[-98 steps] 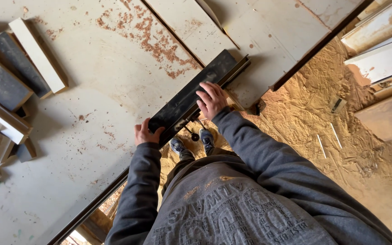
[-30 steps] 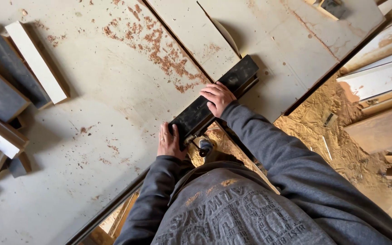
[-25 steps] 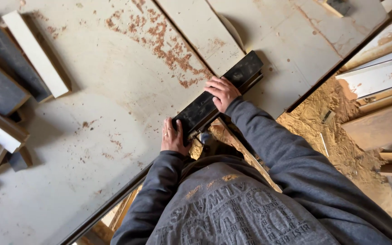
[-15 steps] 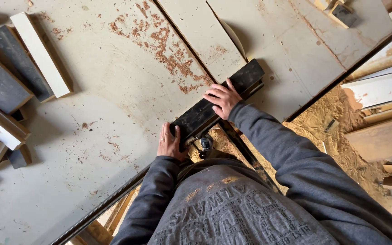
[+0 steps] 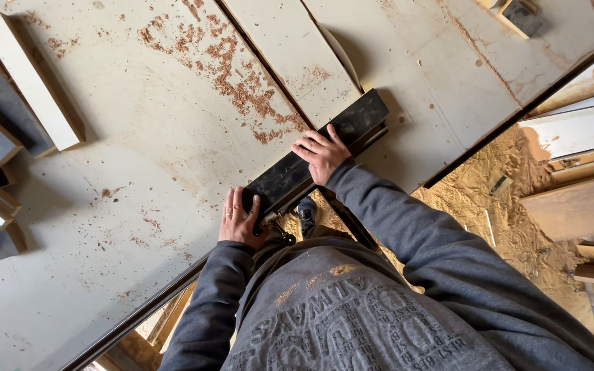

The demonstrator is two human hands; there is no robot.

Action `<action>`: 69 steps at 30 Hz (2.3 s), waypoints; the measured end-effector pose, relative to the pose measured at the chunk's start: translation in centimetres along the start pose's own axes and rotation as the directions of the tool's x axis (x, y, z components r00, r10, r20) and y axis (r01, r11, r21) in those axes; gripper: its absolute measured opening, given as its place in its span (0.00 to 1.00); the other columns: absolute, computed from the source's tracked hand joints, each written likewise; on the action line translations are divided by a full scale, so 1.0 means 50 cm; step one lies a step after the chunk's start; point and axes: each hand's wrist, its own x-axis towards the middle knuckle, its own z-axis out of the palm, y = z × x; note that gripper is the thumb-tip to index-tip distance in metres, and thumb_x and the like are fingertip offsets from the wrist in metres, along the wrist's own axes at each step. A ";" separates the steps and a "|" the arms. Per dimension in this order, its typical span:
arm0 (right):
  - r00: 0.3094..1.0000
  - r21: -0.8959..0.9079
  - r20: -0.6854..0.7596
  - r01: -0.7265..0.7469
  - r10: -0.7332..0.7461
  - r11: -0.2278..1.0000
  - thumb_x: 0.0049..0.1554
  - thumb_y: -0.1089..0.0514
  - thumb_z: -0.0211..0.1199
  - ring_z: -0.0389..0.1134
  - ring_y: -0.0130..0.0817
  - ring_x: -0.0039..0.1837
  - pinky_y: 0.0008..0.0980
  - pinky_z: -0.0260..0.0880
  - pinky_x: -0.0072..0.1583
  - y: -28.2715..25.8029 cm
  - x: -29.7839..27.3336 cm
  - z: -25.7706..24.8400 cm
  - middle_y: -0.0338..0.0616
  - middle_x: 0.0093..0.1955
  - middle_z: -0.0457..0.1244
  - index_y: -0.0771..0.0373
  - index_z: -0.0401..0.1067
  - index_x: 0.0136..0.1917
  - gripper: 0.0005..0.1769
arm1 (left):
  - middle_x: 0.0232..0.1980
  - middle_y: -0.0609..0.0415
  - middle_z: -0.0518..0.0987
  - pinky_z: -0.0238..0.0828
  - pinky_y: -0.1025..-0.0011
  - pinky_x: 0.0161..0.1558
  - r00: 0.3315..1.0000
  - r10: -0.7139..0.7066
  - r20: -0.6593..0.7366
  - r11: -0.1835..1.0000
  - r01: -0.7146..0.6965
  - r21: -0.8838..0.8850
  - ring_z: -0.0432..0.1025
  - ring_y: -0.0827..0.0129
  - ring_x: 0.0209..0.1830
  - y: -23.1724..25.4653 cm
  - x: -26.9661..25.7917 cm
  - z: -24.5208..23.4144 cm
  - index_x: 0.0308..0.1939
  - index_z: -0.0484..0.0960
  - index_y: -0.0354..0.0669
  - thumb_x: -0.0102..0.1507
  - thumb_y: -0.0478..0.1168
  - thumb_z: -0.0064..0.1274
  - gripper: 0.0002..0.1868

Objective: The person is sawing a piece of wood using a table saw.

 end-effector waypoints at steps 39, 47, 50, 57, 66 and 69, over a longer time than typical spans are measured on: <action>0.999 -0.040 -0.020 0.031 -0.032 0.999 0.55 0.64 0.54 0.64 0.45 0.72 0.76 0.49 0.73 -0.006 0.006 -0.006 0.41 0.67 0.67 0.51 0.76 0.65 0.26 | 0.79 0.33 0.50 0.56 0.46 0.72 0.990 0.028 -0.142 1.000 -0.030 -0.011 0.49 0.36 0.78 0.007 0.000 0.007 0.71 0.71 0.54 0.44 0.51 0.72 0.50; 0.999 -0.028 -0.025 0.027 -0.028 0.999 0.54 0.65 0.55 0.63 0.44 0.72 0.74 0.51 0.73 -0.006 0.010 -0.014 0.41 0.67 0.67 0.52 0.76 0.64 0.26 | 0.79 0.34 0.49 0.53 0.48 0.74 0.998 -0.017 -0.059 0.999 0.019 0.036 0.46 0.38 0.79 0.015 0.002 -0.005 0.71 0.70 0.53 0.47 0.54 0.71 0.49; 0.999 -0.033 -0.022 0.029 -0.030 0.999 0.53 0.65 0.55 0.63 0.43 0.72 0.75 0.51 0.72 -0.004 0.008 -0.010 0.41 0.67 0.67 0.53 0.76 0.64 0.26 | 0.79 0.35 0.48 0.51 0.49 0.74 0.999 -0.027 -0.026 0.998 0.029 0.060 0.45 0.39 0.80 0.013 0.004 -0.005 0.72 0.69 0.54 0.48 0.56 0.70 0.49; 0.999 -0.026 -0.029 0.037 -0.037 0.999 0.54 0.66 0.55 0.64 0.46 0.72 0.75 0.50 0.72 -0.002 0.006 -0.004 0.43 0.67 0.67 0.53 0.76 0.64 0.26 | 0.79 0.35 0.45 0.50 0.49 0.74 0.999 -0.034 0.018 0.995 0.032 0.089 0.43 0.40 0.80 0.011 0.006 -0.002 0.73 0.67 0.55 0.49 0.60 0.68 0.50; 0.998 -0.031 -0.048 0.031 -0.033 0.999 0.53 0.66 0.55 0.64 0.44 0.71 0.75 0.52 0.72 -0.008 0.007 -0.012 0.42 0.66 0.68 0.54 0.77 0.64 0.26 | 0.79 0.35 0.48 0.52 0.48 0.74 0.999 -0.009 -0.053 0.998 0.012 0.068 0.45 0.39 0.80 0.012 0.002 0.000 0.72 0.70 0.53 0.49 0.57 0.68 0.48; 0.997 -0.046 -0.057 0.044 -0.047 0.998 0.53 0.66 0.55 0.64 0.44 0.71 0.75 0.52 0.71 -0.007 0.009 -0.014 0.42 0.66 0.68 0.54 0.77 0.64 0.26 | 0.79 0.35 0.49 0.52 0.48 0.74 0.997 -0.001 -0.073 0.998 0.006 0.058 0.46 0.39 0.79 0.015 0.000 -0.003 0.71 0.71 0.53 0.49 0.57 0.69 0.47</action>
